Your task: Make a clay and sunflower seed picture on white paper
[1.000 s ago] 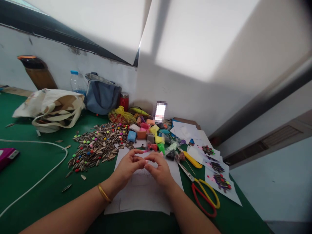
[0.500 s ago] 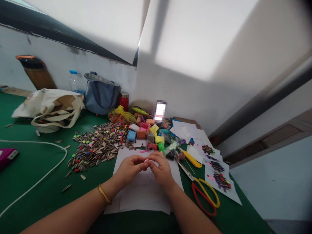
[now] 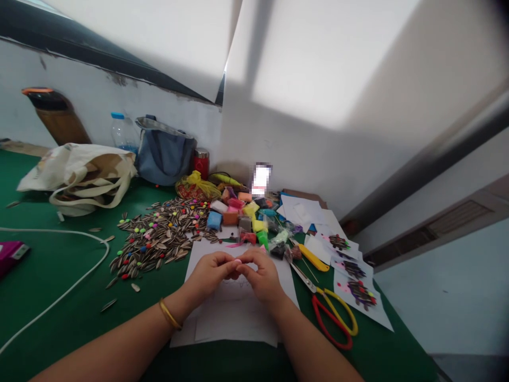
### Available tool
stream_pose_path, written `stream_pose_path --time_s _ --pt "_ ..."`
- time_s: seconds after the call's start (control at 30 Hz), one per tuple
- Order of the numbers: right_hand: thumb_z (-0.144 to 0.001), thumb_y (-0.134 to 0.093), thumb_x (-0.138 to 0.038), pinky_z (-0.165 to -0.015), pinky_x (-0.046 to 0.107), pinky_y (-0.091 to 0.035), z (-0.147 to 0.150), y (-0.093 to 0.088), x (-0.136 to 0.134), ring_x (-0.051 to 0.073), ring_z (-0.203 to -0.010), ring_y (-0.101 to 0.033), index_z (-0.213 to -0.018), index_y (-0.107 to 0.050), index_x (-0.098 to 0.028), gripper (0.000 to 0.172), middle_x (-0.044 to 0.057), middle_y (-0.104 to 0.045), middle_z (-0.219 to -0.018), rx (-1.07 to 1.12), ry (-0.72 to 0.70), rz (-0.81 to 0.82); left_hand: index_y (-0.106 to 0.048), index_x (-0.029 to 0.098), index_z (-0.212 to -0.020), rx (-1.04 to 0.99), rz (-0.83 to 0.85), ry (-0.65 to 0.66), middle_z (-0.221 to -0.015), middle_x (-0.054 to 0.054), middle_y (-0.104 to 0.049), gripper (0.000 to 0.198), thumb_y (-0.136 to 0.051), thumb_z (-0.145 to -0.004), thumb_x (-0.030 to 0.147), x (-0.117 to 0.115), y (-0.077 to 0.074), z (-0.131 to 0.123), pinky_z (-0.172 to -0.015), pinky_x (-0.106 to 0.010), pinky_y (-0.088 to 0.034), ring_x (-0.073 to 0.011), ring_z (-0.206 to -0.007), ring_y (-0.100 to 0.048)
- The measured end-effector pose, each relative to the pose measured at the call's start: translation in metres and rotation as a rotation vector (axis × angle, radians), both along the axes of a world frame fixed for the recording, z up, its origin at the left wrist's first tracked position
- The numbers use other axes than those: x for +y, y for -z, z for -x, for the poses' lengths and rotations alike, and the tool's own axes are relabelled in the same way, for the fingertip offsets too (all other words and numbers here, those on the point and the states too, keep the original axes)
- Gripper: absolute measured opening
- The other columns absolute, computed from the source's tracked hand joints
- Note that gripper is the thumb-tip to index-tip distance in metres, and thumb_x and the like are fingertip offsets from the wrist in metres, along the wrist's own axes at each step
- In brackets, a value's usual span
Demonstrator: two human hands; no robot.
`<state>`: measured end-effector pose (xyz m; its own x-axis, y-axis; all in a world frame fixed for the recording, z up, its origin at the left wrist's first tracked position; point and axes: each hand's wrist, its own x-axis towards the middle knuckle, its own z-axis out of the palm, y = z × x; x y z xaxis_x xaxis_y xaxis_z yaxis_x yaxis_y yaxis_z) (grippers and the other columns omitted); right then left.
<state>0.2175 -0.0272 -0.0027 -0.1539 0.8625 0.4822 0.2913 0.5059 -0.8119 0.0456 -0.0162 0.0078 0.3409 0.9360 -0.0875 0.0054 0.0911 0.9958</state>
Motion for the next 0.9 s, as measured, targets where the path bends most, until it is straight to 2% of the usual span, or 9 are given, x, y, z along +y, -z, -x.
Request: stream_pose_path --time_s 0.2,0.4,0.57,0.7,0.8,0.9 --pt "-0.088 -0.066 -0.040 -0.075 0.031 -0.046 0.000 -0.002 0.000 0.017 -0.078 -0.061 -0.085 -0.072 -0.021 0.020 0.002 -0.067 -0.080 0.019 -0.009 0.025 -0.067 0.016 -0.074 0.041 -0.028 0.014 -0.066 -0.003 -0.067 0.032 -0.067 -0.077 0.048 0.000 -0.001 0.001 -0.063 -0.028 -0.048 -0.0169 -0.065 -0.060" --pt "-0.088 -0.065 -0.041 -0.069 0.029 -0.045 0.002 -0.002 0.000 0.016 -0.074 -0.058 -0.081 -0.069 -0.020 0.022 0.002 -0.064 -0.077 -0.029 0.042 0.089 -0.064 0.019 -0.079 0.189 -0.223 0.014 -0.068 -0.001 -0.064 0.032 -0.059 -0.086 0.049 0.001 0.008 0.004 -0.063 -0.027 -0.045 -0.0166 -0.065 -0.058" --pt "-0.088 -0.065 -0.040 -0.071 0.030 -0.045 0.000 0.004 0.001 0.016 -0.075 -0.058 -0.081 -0.068 -0.020 0.021 0.001 -0.064 -0.077 -0.062 0.054 0.081 -0.063 0.020 -0.084 0.336 -0.342 0.036 -0.074 -0.001 -0.065 0.027 -0.059 -0.087 0.047 0.001 0.015 0.006 -0.062 -0.026 -0.041 -0.0173 -0.069 -0.057" --pt "-0.091 -0.061 -0.042 -0.070 0.030 -0.045 -0.001 0.002 0.001 0.017 -0.074 -0.059 -0.081 -0.068 -0.021 0.025 0.001 -0.064 -0.077 -0.060 0.037 0.077 -0.061 0.021 -0.080 0.328 -0.345 0.029 -0.072 -0.001 -0.065 0.029 -0.057 -0.088 0.049 0.000 0.011 0.005 -0.062 -0.026 -0.040 -0.0173 -0.067 -0.057" --pt "-0.097 -0.049 -0.042 -0.075 0.031 -0.047 -0.002 0.000 0.000 0.018 -0.082 -0.061 -0.090 -0.068 -0.021 0.029 0.004 -0.067 -0.086 -0.036 -0.009 0.082 -0.061 0.021 -0.080 0.293 -0.306 0.019 -0.072 -0.001 -0.066 0.032 -0.056 -0.089 0.051 0.000 0.009 0.005 -0.063 -0.026 -0.042 -0.0172 -0.068 -0.058" --pt "-0.094 -0.054 -0.040 -0.075 0.031 -0.047 -0.002 0.001 0.001 0.018 -0.082 -0.061 -0.096 -0.068 -0.021 0.024 0.004 -0.067 -0.090 -0.032 -0.001 0.095 -0.061 0.021 -0.079 0.274 -0.275 0.037 -0.071 -0.001 -0.066 0.031 -0.056 -0.088 0.050 0.000 0.011 0.005 -0.063 -0.026 -0.043 -0.0171 -0.067 -0.059"
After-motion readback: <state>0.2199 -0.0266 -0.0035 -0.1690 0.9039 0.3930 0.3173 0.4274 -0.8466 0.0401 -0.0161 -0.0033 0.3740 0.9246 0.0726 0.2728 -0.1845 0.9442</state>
